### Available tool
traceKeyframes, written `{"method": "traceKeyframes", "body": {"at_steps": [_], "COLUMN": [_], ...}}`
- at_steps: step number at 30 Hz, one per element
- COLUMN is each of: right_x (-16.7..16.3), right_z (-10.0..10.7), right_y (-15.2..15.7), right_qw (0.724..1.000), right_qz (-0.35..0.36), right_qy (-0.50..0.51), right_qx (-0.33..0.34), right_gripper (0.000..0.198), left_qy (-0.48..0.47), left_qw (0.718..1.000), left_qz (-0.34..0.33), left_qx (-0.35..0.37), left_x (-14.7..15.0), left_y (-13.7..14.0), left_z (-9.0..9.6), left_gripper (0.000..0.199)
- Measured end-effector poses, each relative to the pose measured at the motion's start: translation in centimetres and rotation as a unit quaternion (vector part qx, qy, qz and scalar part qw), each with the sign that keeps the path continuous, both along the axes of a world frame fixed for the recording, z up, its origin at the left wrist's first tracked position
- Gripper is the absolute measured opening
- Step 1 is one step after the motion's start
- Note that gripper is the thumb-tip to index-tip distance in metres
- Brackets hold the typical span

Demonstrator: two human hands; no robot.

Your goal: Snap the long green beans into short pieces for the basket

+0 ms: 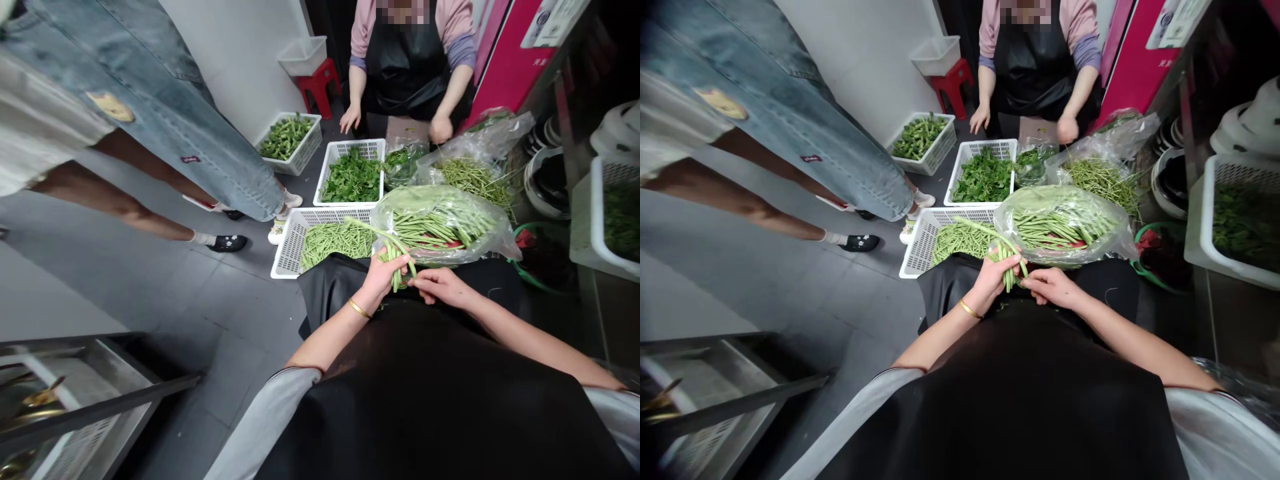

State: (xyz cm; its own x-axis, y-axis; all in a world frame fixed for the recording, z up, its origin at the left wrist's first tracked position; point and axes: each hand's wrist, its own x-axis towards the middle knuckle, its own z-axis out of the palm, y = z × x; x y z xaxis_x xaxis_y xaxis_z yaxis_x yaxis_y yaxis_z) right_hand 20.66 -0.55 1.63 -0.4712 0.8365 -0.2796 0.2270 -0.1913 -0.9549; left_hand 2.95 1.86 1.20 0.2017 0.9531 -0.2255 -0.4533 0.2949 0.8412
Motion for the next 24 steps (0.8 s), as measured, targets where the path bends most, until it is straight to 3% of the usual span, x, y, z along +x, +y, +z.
{"method": "traceKeyframes", "body": {"at_steps": [4, 6, 8, 10, 12, 14, 16, 17, 19, 22, 24], "right_x": [-1.7, -1.9, -1.3, -0.1, 1.0, 1.4, 0.8, 0.2, -1.1, -2.1, -2.1], "right_z": [-1.6, -3.0, -3.9, -3.5, -2.1, -0.2, 1.3, 1.7, 1.7, 0.3, -1.0], "right_y": [-1.0, -1.2, -0.7, 0.4, 1.7, 2.6, 2.8, 2.7, 2.6, 2.9, 3.2], "right_qw": [0.990, 0.960, 0.917, 0.903, 0.938, 0.980, 0.994, 0.993, 0.977, 0.909, 0.894], "right_qz": [0.033, 0.101, 0.153, 0.163, 0.123, 0.066, 0.027, 0.013, -0.038, -0.141, -0.139], "right_qy": [-0.105, -0.228, -0.338, -0.371, -0.290, -0.141, -0.030, -0.017, -0.063, -0.183, -0.231], "right_qx": [0.088, 0.127, 0.145, 0.146, 0.143, 0.122, 0.102, 0.115, 0.202, 0.347, 0.357], "right_gripper": [0.042, 0.038, 0.032, 0.024, 0.030, 0.042, 0.044, 0.042, 0.035, 0.030, 0.029], "left_qy": [0.003, 0.039, 0.070, 0.078, 0.075, 0.075, 0.063, 0.050, 0.013, -0.040, -0.046], "left_qw": [0.999, 0.998, 0.997, 0.995, 0.989, 0.979, 0.971, 0.970, 0.975, 0.978, 0.985], "left_qz": [0.037, 0.039, 0.002, -0.055, -0.120, -0.184, -0.228, -0.234, -0.214, -0.153, -0.091], "left_qx": [0.003, 0.018, 0.022, -0.003, -0.035, -0.046, -0.039, -0.038, -0.061, -0.135, -0.141], "left_x": [-0.1, -0.5, -0.9, -1.3, -1.5, -1.5, -1.3, -1.1, -0.8, -0.4, -0.5], "left_y": [0.0, 0.0, 0.1, 0.1, 0.1, 0.0, -0.2, -0.3, -0.6, -0.8, -0.7], "left_z": [0.4, 0.5, 0.5, 0.4, 0.3, 0.2, 0.2, 0.2, 0.1, -0.2, -0.3], "left_gripper": [0.036, 0.035, 0.036, 0.037, 0.038, 0.036, 0.035, 0.034, 0.034, 0.037, 0.038]}}
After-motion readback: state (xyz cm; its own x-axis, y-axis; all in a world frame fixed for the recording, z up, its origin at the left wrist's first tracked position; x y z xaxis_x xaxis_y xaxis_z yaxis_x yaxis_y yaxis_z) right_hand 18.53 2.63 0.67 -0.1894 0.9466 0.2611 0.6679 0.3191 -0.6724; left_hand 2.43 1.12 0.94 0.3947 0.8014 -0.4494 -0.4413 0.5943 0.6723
